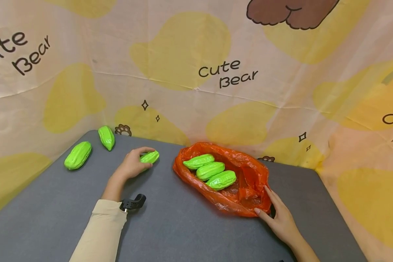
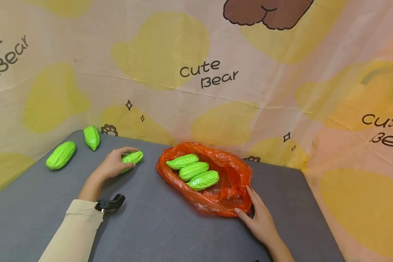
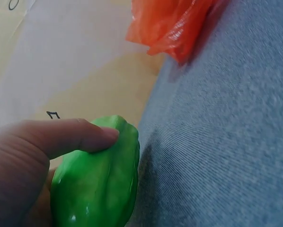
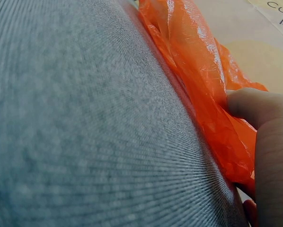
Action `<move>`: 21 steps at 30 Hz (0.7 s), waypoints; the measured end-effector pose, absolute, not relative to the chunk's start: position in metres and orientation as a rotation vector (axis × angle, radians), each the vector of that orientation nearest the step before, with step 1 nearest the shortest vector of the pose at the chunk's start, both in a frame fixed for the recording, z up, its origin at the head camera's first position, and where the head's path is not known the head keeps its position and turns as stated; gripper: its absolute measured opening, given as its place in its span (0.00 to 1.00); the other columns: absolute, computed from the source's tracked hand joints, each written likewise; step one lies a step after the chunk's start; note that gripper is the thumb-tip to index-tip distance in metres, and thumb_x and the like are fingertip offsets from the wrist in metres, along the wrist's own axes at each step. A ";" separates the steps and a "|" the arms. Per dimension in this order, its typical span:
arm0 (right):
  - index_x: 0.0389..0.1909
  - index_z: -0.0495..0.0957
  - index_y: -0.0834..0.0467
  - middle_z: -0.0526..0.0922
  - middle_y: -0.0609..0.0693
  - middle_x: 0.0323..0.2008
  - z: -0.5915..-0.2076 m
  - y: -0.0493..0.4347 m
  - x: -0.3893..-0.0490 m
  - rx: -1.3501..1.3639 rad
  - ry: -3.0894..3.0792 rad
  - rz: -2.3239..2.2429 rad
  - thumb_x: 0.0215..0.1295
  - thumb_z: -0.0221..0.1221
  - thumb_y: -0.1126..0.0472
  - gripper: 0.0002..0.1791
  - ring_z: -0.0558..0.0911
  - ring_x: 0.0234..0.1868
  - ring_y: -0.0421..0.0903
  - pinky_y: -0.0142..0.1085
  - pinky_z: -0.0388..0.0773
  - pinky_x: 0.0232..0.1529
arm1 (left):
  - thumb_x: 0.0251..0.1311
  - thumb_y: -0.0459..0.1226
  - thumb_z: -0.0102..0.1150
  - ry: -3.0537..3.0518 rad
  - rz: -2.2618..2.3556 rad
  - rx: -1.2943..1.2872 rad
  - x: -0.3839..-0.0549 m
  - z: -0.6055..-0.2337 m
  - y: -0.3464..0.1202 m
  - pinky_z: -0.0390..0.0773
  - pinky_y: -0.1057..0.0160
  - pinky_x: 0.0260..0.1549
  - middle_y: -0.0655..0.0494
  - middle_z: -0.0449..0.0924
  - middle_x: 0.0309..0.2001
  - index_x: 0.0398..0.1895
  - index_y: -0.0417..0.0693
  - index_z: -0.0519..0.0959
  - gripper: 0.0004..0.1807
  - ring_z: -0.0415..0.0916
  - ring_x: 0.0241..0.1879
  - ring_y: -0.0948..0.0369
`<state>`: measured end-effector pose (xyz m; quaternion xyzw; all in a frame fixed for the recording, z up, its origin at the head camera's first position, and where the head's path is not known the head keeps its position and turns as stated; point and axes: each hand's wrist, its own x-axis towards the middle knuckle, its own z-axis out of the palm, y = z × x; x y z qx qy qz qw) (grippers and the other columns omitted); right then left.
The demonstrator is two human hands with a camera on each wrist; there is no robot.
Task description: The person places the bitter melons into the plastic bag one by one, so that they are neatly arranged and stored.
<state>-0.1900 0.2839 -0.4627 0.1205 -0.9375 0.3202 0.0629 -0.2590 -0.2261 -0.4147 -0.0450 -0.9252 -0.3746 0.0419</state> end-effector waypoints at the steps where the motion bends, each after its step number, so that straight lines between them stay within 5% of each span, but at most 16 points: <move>1: 0.80 0.55 0.55 0.61 0.68 0.75 -0.463 0.284 -0.190 0.365 -2.831 0.969 0.65 0.67 0.47 0.48 0.64 0.72 0.71 0.73 0.63 0.63 | 0.60 0.33 0.67 -2.829 -1.156 -0.143 -0.259 -0.414 -0.226 0.74 0.42 0.53 0.36 0.76 0.64 0.67 0.46 0.75 0.29 0.74 0.56 0.42; 21: 0.79 0.56 0.55 0.61 0.69 0.75 -0.465 0.285 -0.191 0.366 -2.823 0.971 0.64 0.67 0.46 0.47 0.64 0.73 0.71 0.73 0.62 0.63 | 0.61 0.37 0.68 -2.692 -1.275 -0.306 -0.263 -0.395 -0.199 0.76 0.49 0.53 0.44 0.77 0.66 0.67 0.52 0.75 0.30 0.76 0.59 0.43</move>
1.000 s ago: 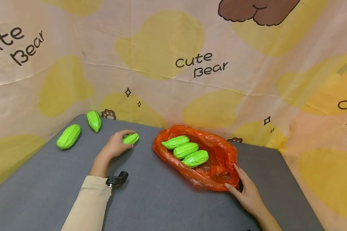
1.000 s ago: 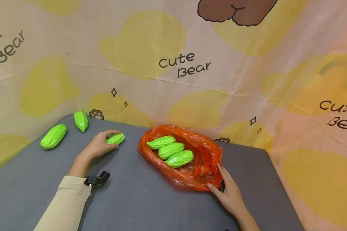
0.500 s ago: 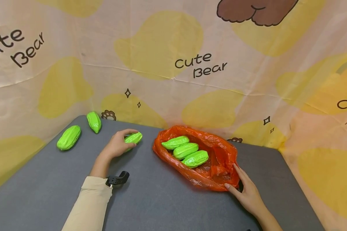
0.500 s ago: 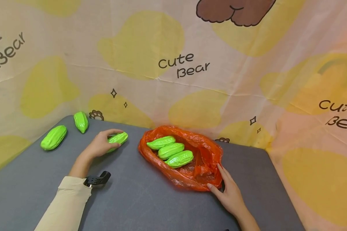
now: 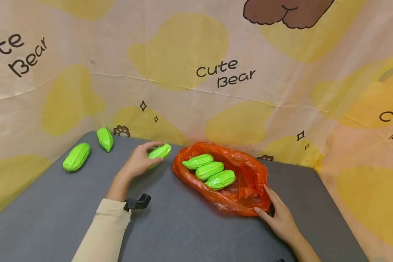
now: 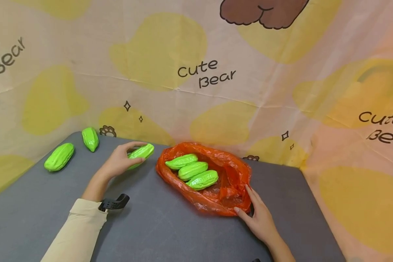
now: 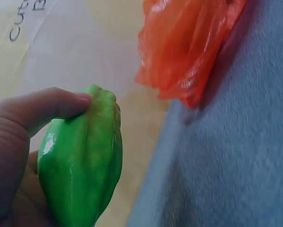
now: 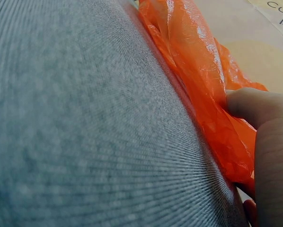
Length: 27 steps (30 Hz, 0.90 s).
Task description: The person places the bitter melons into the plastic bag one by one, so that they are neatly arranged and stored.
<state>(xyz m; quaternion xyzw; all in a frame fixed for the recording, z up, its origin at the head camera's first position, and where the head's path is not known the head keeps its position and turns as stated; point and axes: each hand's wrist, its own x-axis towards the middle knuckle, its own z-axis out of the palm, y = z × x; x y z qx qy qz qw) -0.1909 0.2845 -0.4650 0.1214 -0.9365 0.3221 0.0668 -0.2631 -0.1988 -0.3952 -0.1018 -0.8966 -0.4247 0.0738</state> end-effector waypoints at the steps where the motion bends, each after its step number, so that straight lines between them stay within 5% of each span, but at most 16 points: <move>1: 0.79 0.56 0.55 0.61 0.69 0.75 -0.465 0.284 -0.191 0.367 -2.825 0.968 0.64 0.67 0.46 0.47 0.63 0.73 0.71 0.73 0.62 0.63 | 0.61 0.36 0.68 -2.684 -1.279 -0.313 -0.263 -0.394 -0.197 0.76 0.49 0.53 0.44 0.77 0.66 0.67 0.52 0.76 0.30 0.76 0.59 0.43; 9: 0.79 0.56 0.55 0.61 0.69 0.75 -0.464 0.284 -0.191 0.364 -2.824 0.967 0.65 0.67 0.46 0.47 0.63 0.73 0.71 0.73 0.62 0.64 | 0.59 0.37 0.69 -2.683 -1.328 -0.389 -0.267 -0.381 -0.175 0.77 0.53 0.50 0.44 0.77 0.63 0.67 0.52 0.76 0.30 0.77 0.57 0.46; 18: 0.80 0.55 0.54 0.60 0.68 0.76 -0.465 0.283 -0.191 0.370 -2.833 0.977 0.65 0.66 0.45 0.47 0.62 0.74 0.71 0.73 0.62 0.64 | 0.58 0.36 0.69 -2.661 -1.337 -0.501 -0.276 -0.368 -0.148 0.75 0.43 0.59 0.44 0.76 0.61 0.65 0.50 0.77 0.29 0.74 0.60 0.46; 27: 0.80 0.55 0.54 0.60 0.68 0.76 -0.464 0.284 -0.190 0.370 -2.823 0.986 0.65 0.66 0.46 0.47 0.62 0.74 0.71 0.73 0.62 0.64 | 0.59 0.36 0.68 -2.598 -1.435 -0.508 -0.285 -0.365 -0.125 0.78 0.44 0.56 0.42 0.73 0.61 0.66 0.51 0.76 0.29 0.74 0.60 0.42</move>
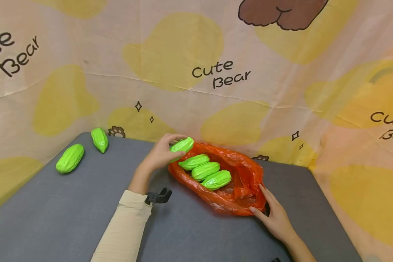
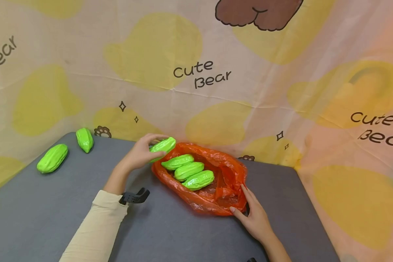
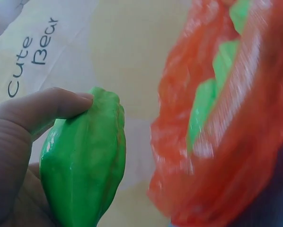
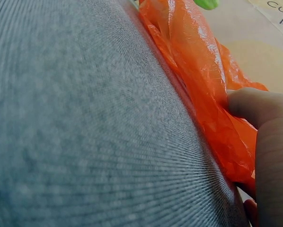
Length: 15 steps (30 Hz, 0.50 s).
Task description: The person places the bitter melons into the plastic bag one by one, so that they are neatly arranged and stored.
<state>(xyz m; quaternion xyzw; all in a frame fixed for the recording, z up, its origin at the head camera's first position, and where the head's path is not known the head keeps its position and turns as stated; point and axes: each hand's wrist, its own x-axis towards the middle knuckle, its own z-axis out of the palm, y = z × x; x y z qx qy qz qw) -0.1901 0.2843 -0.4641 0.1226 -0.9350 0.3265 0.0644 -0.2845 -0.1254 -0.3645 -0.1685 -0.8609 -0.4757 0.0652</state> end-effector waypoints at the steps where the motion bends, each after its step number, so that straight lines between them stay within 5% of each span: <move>1: 0.80 0.55 0.54 0.60 0.68 0.76 -0.464 0.284 -0.190 0.371 -2.821 0.988 0.65 0.66 0.46 0.47 0.62 0.74 0.71 0.73 0.62 0.64 | 0.59 0.36 0.68 -2.584 -1.456 -0.512 -0.285 -0.364 -0.123 0.79 0.45 0.55 0.42 0.73 0.61 0.66 0.51 0.76 0.29 0.74 0.60 0.42; 15: 0.80 0.56 0.53 0.61 0.67 0.75 -0.468 0.284 -0.191 0.386 -2.791 1.014 0.65 0.67 0.47 0.47 0.64 0.73 0.70 0.72 0.63 0.64 | 0.59 0.33 0.67 -2.451 -1.578 -0.561 -0.295 -0.377 -0.094 0.77 0.46 0.59 0.43 0.75 0.60 0.65 0.48 0.77 0.28 0.76 0.60 0.47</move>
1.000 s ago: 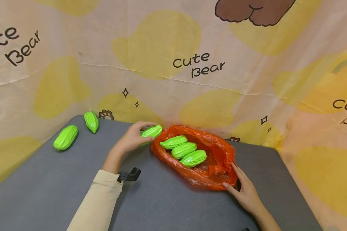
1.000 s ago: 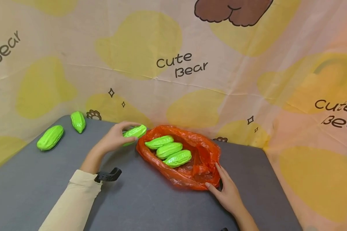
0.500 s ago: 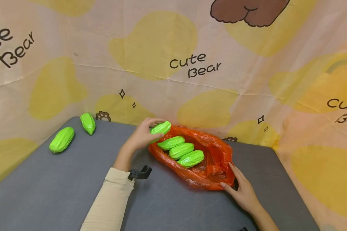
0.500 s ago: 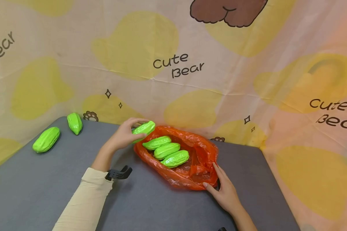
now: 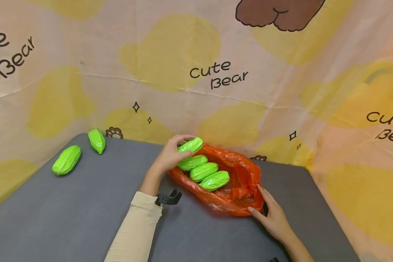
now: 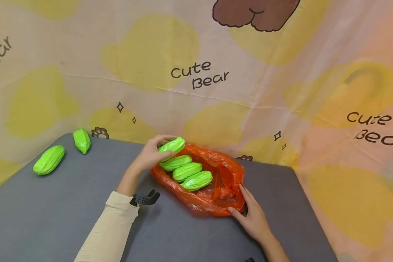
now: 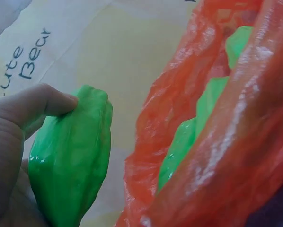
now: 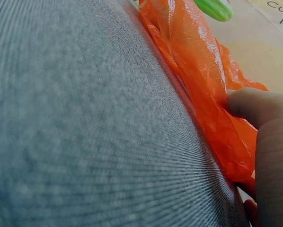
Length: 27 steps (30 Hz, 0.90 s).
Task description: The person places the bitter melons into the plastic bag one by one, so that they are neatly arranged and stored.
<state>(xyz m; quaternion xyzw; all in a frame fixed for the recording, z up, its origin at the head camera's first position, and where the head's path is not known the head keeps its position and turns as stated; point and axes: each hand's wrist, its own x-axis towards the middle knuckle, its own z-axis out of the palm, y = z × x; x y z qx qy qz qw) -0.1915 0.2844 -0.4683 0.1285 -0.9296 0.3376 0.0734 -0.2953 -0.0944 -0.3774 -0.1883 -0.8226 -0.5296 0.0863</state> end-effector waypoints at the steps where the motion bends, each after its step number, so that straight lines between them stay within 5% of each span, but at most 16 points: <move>1: 0.80 0.56 0.53 0.61 0.67 0.75 -0.468 0.285 -0.192 0.385 -2.793 1.008 0.65 0.67 0.47 0.47 0.64 0.73 0.70 0.72 0.63 0.64 | 0.59 0.33 0.68 -2.449 -1.567 -0.569 -0.296 -0.378 -0.093 0.76 0.46 0.60 0.43 0.76 0.60 0.65 0.48 0.78 0.28 0.76 0.60 0.47; 27: 0.79 0.56 0.53 0.62 0.66 0.75 -0.468 0.285 -0.191 0.374 -2.797 0.983 0.64 0.67 0.46 0.47 0.65 0.73 0.69 0.72 0.63 0.64 | 0.58 0.36 0.69 -2.577 -1.478 -0.550 -0.299 -0.394 -0.066 0.77 0.50 0.59 0.51 0.81 0.61 0.60 0.53 0.82 0.24 0.78 0.59 0.52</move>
